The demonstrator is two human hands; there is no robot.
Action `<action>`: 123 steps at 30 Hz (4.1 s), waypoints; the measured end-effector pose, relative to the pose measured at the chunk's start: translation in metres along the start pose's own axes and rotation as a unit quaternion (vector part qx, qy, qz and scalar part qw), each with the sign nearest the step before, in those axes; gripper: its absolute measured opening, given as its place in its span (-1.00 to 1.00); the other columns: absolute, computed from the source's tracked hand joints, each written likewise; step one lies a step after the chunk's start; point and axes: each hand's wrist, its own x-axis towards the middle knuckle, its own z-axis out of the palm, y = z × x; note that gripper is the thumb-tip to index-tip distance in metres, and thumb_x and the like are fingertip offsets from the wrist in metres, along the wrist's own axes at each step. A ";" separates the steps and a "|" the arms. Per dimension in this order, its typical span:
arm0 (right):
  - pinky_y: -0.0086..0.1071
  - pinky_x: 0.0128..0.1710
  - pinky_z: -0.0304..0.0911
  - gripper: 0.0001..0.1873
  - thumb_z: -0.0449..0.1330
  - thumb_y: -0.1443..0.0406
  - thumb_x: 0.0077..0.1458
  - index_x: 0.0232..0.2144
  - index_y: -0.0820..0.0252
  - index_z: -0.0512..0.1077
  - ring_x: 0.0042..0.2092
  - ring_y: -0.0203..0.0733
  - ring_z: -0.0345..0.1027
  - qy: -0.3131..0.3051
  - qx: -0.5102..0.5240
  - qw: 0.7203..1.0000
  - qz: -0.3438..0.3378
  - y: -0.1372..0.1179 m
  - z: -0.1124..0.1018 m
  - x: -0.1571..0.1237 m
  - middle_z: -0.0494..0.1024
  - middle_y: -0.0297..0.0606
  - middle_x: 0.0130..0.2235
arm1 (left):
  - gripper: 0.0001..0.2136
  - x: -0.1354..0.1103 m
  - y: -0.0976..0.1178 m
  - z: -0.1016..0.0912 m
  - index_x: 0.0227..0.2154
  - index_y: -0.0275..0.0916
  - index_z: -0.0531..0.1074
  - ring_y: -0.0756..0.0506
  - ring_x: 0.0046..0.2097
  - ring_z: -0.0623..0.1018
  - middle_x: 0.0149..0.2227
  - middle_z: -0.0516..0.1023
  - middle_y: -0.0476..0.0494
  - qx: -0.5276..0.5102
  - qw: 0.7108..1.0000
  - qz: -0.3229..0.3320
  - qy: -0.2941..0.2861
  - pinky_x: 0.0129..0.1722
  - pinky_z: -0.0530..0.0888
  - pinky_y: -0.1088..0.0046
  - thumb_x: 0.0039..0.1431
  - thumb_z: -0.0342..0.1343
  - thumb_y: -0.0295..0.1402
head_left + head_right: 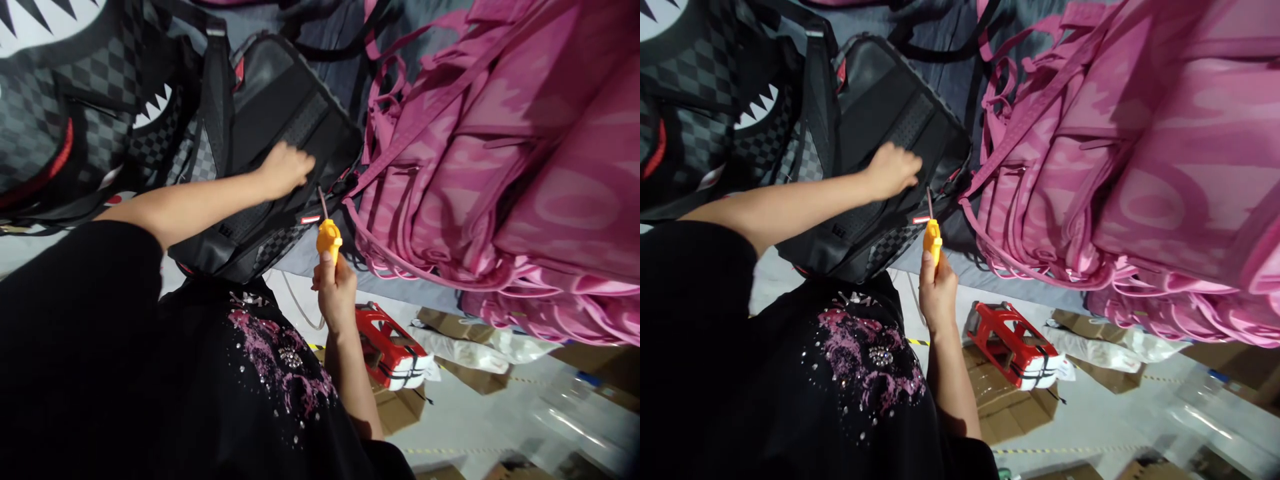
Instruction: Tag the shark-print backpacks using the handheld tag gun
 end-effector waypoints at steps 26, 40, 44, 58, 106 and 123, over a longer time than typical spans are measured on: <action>-0.35 -0.53 0.15 -0.49 -0.08 -0.15 0.28 -0.39 0.10 0.29 -0.53 -0.26 0.16 -0.009 -0.041 0.998 -0.048 -0.019 -0.027 0.044 0.22 -0.39 -0.56 | -0.31 -0.028 -0.008 0.019 0.32 -0.17 0.15 -0.32 0.44 -0.04 0.40 0.06 -0.20 -0.163 0.982 0.090 -0.013 0.38 -0.16 -0.08 0.10 0.16 -0.30; -0.40 -0.59 0.06 -0.46 -0.05 -0.16 0.25 -0.47 0.13 0.29 -0.59 -0.31 0.15 -0.033 -0.118 0.990 -0.071 -0.040 -0.047 0.071 0.24 -0.39 -0.63 | -0.34 -0.030 -0.010 0.030 0.30 -0.22 0.17 -0.23 0.43 0.07 0.38 0.15 -0.22 -0.183 0.972 0.148 -0.012 0.41 -0.21 -0.01 0.11 0.12 -0.36; -0.40 -0.60 0.04 -0.47 -0.03 -0.16 0.23 -0.50 0.11 0.25 -0.60 -0.30 0.15 -0.020 -0.091 0.993 -0.069 -0.038 -0.045 0.078 0.25 -0.39 -0.62 | -0.43 -0.007 -0.021 0.010 0.33 -0.28 0.15 -0.27 0.44 0.02 0.42 0.02 -0.22 -0.085 0.994 0.057 0.036 0.40 -0.18 -0.07 0.27 -0.03 -0.30; -0.36 -0.46 -0.04 -0.55 -0.02 -0.01 0.30 -0.35 0.21 0.42 -0.47 -0.20 0.25 -0.055 -0.358 0.926 -0.103 -0.074 -0.063 0.085 0.44 -0.18 -0.48 | -0.64 -0.069 0.026 0.022 0.12 -0.35 0.43 -0.21 0.37 0.21 0.28 0.34 -0.29 -0.106 0.990 0.090 -0.033 0.33 0.25 0.10 0.33 -0.07 -0.48; -0.35 -0.44 0.03 -0.45 -0.12 0.03 0.30 -0.09 0.34 0.47 -0.42 -0.08 0.37 -0.092 -0.390 0.911 -0.098 -0.052 -0.063 0.059 0.55 -0.02 -0.40 | -0.31 -0.047 0.035 0.043 0.38 -0.36 -0.05 -0.27 0.46 -0.10 0.43 -0.05 -0.38 -0.099 0.992 -0.030 0.073 0.40 -0.18 -0.11 0.33 -0.02 -0.11; -0.42 -0.59 -0.02 -0.38 0.02 -0.25 0.13 -0.53 0.16 0.31 -0.59 -0.32 0.11 -0.194 -0.240 0.946 -0.102 -0.052 -0.099 0.114 0.26 -0.37 -0.64 | -0.52 -0.102 0.091 0.021 0.19 -0.40 0.34 -0.24 0.37 0.22 0.30 0.29 -0.32 -0.168 0.977 -0.129 -0.030 0.31 0.26 0.16 0.40 -0.11 -0.16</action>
